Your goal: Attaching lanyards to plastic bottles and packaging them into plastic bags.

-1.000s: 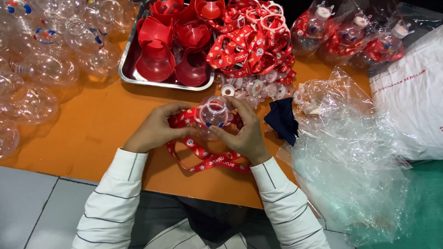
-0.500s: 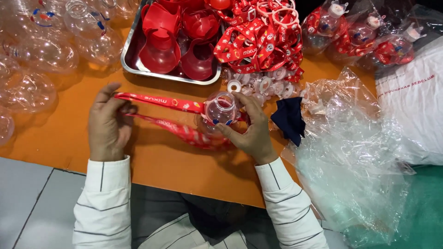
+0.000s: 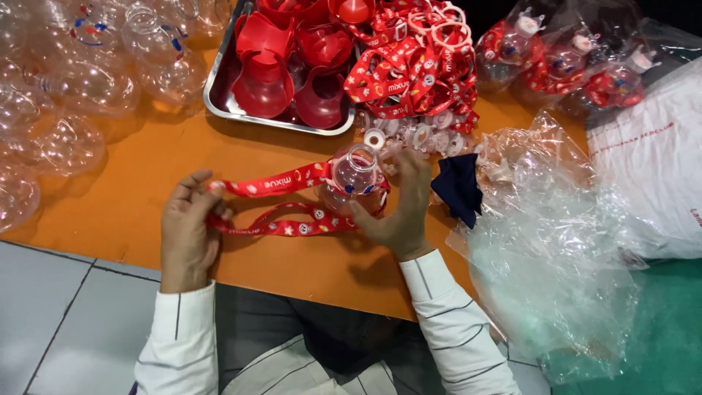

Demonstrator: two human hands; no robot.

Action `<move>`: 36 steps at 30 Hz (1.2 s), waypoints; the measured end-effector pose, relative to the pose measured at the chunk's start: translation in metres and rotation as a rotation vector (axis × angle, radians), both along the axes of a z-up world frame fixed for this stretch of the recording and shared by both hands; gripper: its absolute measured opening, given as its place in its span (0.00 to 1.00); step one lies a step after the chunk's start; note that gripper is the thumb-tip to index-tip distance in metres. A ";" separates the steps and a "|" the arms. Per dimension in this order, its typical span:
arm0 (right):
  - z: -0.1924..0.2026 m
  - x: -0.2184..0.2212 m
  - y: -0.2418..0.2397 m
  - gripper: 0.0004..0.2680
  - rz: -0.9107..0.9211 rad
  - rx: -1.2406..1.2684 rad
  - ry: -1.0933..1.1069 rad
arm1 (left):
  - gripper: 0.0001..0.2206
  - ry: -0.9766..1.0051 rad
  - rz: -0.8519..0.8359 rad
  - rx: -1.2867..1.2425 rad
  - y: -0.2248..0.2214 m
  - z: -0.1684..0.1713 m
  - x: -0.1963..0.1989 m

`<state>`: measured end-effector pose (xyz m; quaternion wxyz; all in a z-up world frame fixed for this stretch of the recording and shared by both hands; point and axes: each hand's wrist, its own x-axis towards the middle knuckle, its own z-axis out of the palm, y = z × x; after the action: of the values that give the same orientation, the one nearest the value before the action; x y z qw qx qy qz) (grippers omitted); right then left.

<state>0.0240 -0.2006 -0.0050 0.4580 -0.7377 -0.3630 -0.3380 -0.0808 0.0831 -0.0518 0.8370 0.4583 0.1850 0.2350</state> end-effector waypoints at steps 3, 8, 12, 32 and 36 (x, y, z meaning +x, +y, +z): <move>-0.029 -0.027 0.012 0.22 0.056 -0.054 -0.072 | 0.20 0.015 -0.146 -0.106 -0.017 0.014 -0.020; -0.014 -0.071 0.046 0.26 0.291 -0.136 -0.074 | 0.26 -0.154 -0.408 -0.224 -0.038 0.056 -0.042; -0.016 -0.086 0.051 0.27 0.421 -0.200 0.073 | 0.26 -0.298 -0.459 -0.248 -0.039 0.063 -0.042; -0.027 -0.100 0.049 0.16 0.574 -0.067 0.508 | 0.33 -0.428 -0.481 -0.554 -0.057 0.067 -0.038; -0.049 -0.089 0.021 0.11 0.560 -0.048 0.722 | 0.29 -0.436 -0.378 -0.556 -0.032 0.064 -0.040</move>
<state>-0.0649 -0.1796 -0.0538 0.6119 -0.6919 -0.3734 0.0860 -0.1204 0.0513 0.0121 0.9772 0.1797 -0.0279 0.1097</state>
